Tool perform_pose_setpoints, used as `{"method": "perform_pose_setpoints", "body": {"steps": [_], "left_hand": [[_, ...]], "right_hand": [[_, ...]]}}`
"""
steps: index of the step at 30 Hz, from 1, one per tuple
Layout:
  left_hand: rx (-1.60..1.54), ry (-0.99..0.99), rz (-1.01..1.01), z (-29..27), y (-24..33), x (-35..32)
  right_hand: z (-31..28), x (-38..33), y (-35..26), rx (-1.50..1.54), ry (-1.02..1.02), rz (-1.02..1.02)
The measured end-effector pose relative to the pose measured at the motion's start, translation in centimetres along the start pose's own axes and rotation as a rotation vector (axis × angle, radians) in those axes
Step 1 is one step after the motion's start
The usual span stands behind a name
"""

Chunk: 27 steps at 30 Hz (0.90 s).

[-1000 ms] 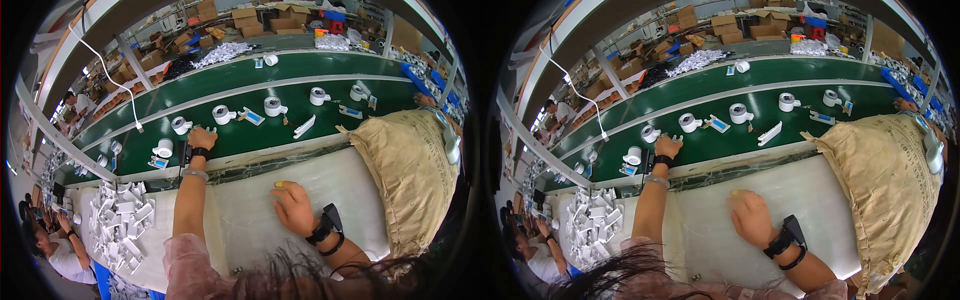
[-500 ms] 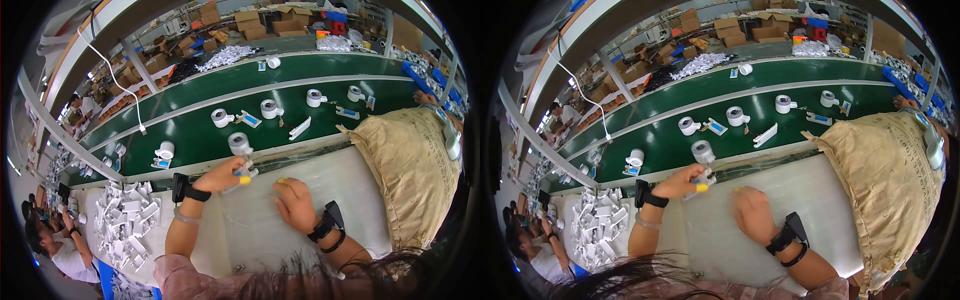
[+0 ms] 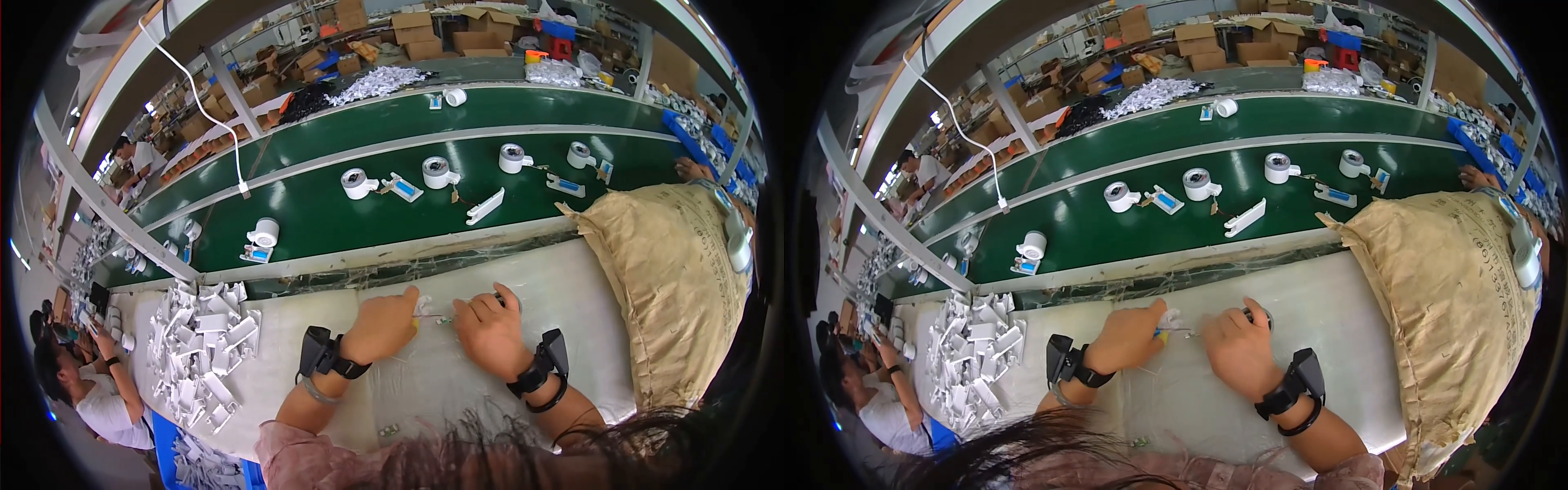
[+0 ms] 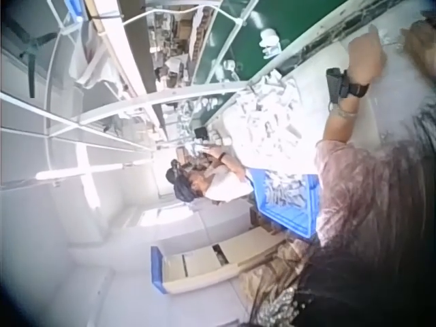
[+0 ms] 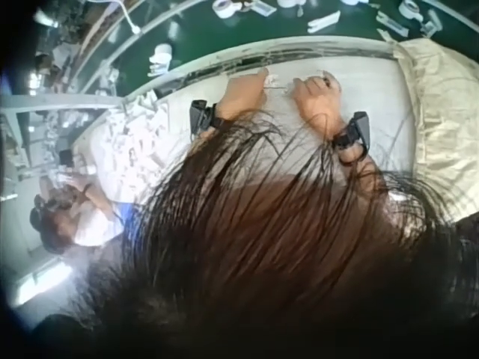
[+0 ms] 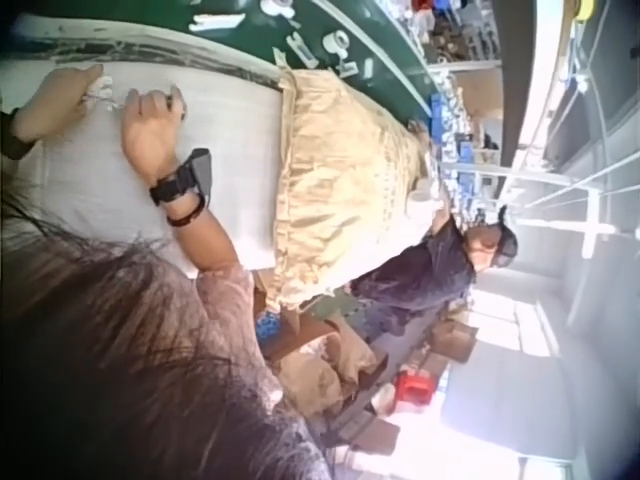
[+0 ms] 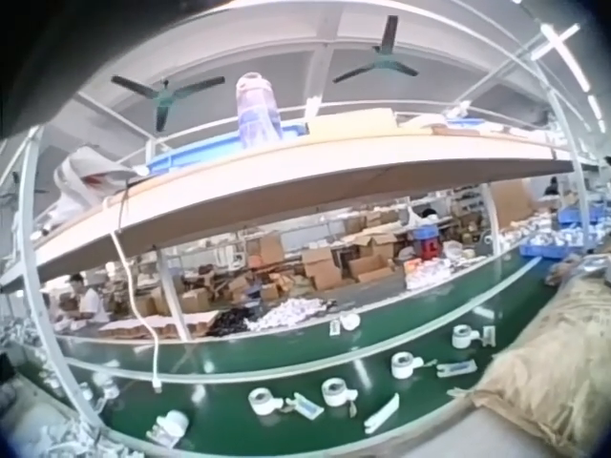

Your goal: The worker is assembling and labeling small plastic and electronic components at a production line station.

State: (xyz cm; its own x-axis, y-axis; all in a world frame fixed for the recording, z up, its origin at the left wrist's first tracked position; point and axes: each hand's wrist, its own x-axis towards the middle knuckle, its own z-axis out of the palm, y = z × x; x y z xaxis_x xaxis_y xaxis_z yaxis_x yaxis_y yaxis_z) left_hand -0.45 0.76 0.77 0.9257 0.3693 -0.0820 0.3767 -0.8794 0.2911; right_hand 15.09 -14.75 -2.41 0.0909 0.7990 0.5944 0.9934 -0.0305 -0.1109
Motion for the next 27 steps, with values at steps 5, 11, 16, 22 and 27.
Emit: {"method": "perform_pose_setpoints", "body": {"steps": [5, 11, 16, 22, 27], "left_hand": [[-0.045, 0.273, -0.107, 2.2, 0.8, 1.6], [-0.655, 0.366, 0.088, 2.3, 0.6, 2.1], [-1.221, 0.105, -0.059, 1.6, 1.8, 2.4], [-1.099, 0.193, -0.049, 2.7, 1.9, 3.0], [-1.064, 0.141, -0.037, 2.4, 3.3, 3.2]], "right_hand": [[-0.4, -0.3, 0.9, 0.024, -0.009, 0.037], [-1.4, 0.0, 1.2, 0.170, -0.019, -0.027], [-1.2, -0.2, 1.8, 0.179, -0.035, -0.042], [-1.1, -0.4, 2.2, 0.203, 0.000, 0.000], [-1.3, -0.4, 3.5, 0.219, 0.188, 0.083]]}}
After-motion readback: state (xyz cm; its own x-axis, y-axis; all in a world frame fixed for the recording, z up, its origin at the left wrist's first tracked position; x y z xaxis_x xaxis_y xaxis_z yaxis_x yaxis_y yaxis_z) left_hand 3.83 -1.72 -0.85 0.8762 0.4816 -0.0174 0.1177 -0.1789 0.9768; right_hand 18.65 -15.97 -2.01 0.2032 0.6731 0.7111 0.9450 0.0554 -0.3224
